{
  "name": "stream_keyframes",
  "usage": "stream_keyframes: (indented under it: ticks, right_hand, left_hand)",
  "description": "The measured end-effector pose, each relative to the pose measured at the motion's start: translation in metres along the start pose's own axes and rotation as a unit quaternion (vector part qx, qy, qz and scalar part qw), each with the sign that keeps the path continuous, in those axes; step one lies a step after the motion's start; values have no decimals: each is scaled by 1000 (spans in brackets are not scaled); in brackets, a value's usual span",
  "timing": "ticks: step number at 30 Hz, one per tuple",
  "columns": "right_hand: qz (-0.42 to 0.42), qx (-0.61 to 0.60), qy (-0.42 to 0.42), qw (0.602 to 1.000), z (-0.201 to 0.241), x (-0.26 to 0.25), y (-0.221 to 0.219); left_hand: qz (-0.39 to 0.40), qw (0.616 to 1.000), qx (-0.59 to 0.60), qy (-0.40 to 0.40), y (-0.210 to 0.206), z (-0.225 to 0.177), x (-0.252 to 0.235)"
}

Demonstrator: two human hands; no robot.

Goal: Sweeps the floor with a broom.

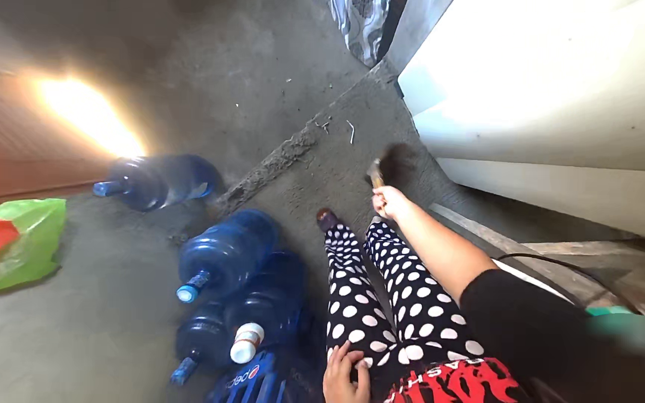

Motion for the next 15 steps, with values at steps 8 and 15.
stream_keyframes:
  ticks: [8, 15]
  right_hand:
    - [76, 184, 62, 978, 18, 21, -29]
    - [-150, -33, 4, 988, -46, 61, -12]
  left_hand:
    - [32, 999, 11, 26, 25, 27, -63]
    - [41, 996, 64, 38, 97, 34, -93]
Point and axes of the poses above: each hand's wrist, its own x-axis away from the middle knuckle, its own y-axis out of the back of the hand, z = x × y, the point moved 6 cm from there along -x, towards the middle knuckle
